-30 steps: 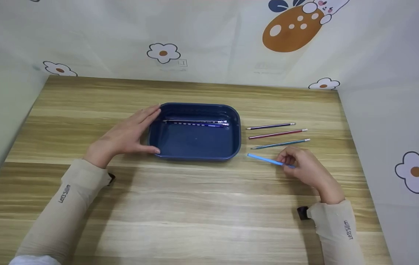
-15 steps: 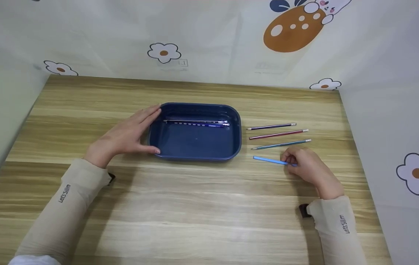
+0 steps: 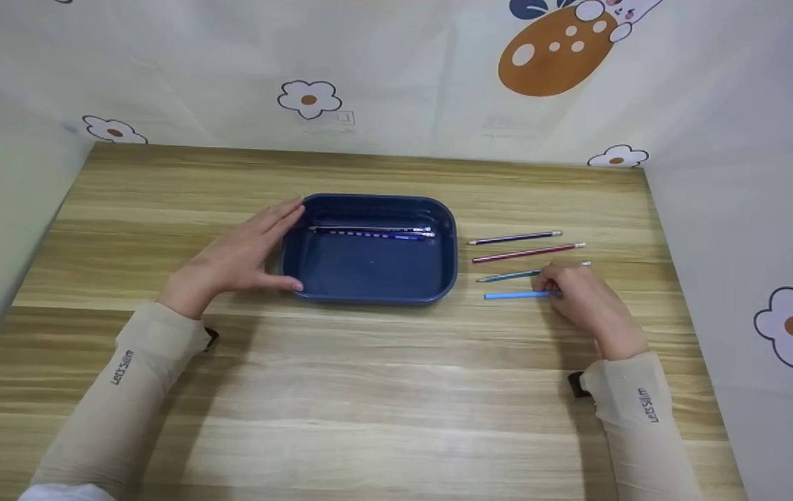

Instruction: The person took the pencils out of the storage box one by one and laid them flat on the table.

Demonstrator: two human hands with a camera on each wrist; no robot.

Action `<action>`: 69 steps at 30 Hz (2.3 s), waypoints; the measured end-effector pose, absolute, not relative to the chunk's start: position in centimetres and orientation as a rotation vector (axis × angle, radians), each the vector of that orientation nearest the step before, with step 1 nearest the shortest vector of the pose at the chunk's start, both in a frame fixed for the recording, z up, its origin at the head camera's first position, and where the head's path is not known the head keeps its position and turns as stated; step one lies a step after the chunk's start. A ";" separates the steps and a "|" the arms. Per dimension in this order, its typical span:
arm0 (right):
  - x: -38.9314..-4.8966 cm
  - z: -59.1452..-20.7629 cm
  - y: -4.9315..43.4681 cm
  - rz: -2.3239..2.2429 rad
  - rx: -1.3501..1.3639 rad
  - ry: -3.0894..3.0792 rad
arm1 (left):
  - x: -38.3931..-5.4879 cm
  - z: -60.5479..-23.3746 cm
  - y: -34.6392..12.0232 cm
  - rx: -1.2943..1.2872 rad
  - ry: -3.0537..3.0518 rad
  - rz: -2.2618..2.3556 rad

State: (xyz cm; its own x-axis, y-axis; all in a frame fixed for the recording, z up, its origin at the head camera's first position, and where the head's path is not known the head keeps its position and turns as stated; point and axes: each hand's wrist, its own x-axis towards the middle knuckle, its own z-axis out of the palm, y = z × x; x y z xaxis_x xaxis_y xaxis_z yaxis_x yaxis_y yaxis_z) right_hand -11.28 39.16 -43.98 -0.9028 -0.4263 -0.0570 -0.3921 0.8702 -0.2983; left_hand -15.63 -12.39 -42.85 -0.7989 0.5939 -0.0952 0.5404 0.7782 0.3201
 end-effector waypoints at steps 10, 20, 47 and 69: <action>-11.6 -44.1 39.3 -0.395 -0.635 2.979 | -15.7 -42.8 -12.4 0.885 2.765 0.423; -11.4 -43.4 39.1 -0.418 -0.645 2.985 | -15.6 -42.5 -12.4 0.876 2.750 0.391; -10.8 -40.9 35.5 -0.691 -0.720 3.072 | -15.6 -42.6 -12.3 0.896 2.768 0.404; -12.6 -40.2 30.0 -0.958 -0.895 2.985 | -15.7 -42.8 -12.5 0.918 2.775 0.405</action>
State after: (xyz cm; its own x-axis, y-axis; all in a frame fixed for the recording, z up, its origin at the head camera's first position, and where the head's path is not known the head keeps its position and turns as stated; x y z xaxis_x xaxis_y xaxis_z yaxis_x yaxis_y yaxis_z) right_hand -12.59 30.03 -40.23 -0.8428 -0.4662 0.2690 -0.5357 0.6776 -0.5039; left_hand -15.74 -12.50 -42.80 -0.7900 0.6059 -0.0938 0.5539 0.7709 0.3145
